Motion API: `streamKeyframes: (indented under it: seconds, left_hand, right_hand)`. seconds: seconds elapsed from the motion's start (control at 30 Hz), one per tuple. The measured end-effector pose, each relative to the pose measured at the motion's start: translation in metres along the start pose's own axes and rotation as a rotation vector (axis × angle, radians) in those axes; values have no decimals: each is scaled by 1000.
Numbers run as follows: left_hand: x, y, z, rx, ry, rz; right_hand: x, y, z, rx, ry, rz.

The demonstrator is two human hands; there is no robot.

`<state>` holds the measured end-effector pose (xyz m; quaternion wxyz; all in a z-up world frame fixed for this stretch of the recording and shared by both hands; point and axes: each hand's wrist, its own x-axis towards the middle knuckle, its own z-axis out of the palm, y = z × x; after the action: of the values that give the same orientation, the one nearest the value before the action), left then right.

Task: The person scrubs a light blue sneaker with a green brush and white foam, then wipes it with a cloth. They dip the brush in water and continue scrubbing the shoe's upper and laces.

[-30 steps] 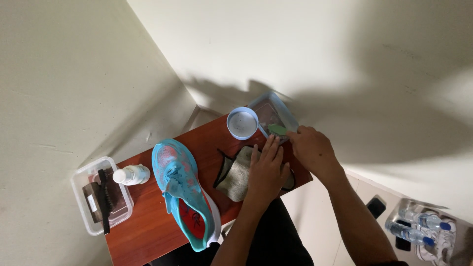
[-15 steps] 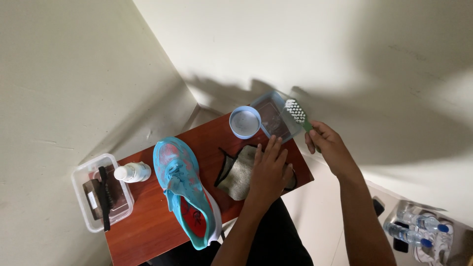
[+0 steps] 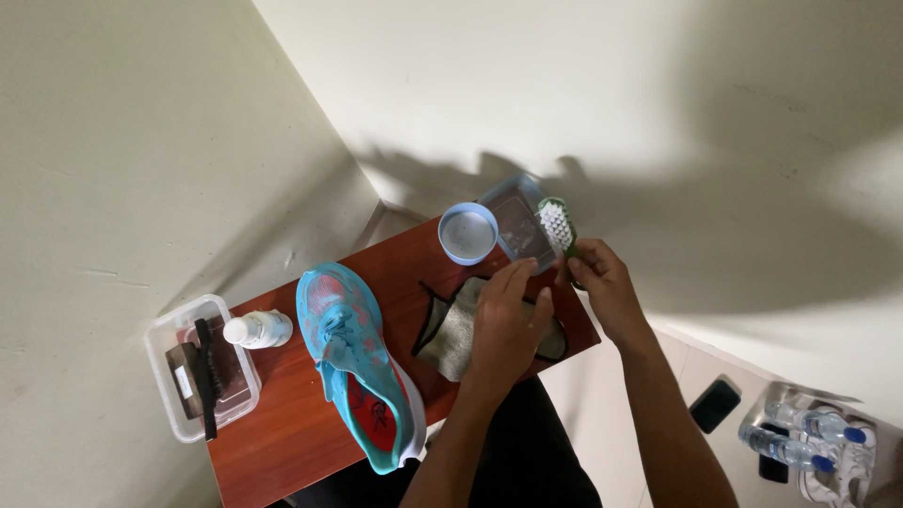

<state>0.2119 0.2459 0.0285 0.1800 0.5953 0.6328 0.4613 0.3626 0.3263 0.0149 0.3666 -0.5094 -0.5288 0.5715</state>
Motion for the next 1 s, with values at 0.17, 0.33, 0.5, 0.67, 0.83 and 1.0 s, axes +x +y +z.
streamKeyframes:
  seconds: [0.17,0.33,0.5,0.67,0.83,1.0]
  left_hand:
    - [8,8,-1,-35,23,30]
    - [16,21,-1,92,63,111]
    - [-8,-16,39,425,-81,156]
    - [-17,-24,44,456,-108,169]
    - [-17,-26,44,463,-82,192]
    - [-17,-19,35,466,-116,170]
  right_hand:
    - [2,6,-3,-116,38,-45]
    - [-9,-8,0,-176,76,18]
    - [-9,-7,-1,-457,99,114]
    - [-12,-7,4,-600,44,97]
    - [-16,-17,13,-626,46,57]
    - [-16,-6,11,-645,41,38]
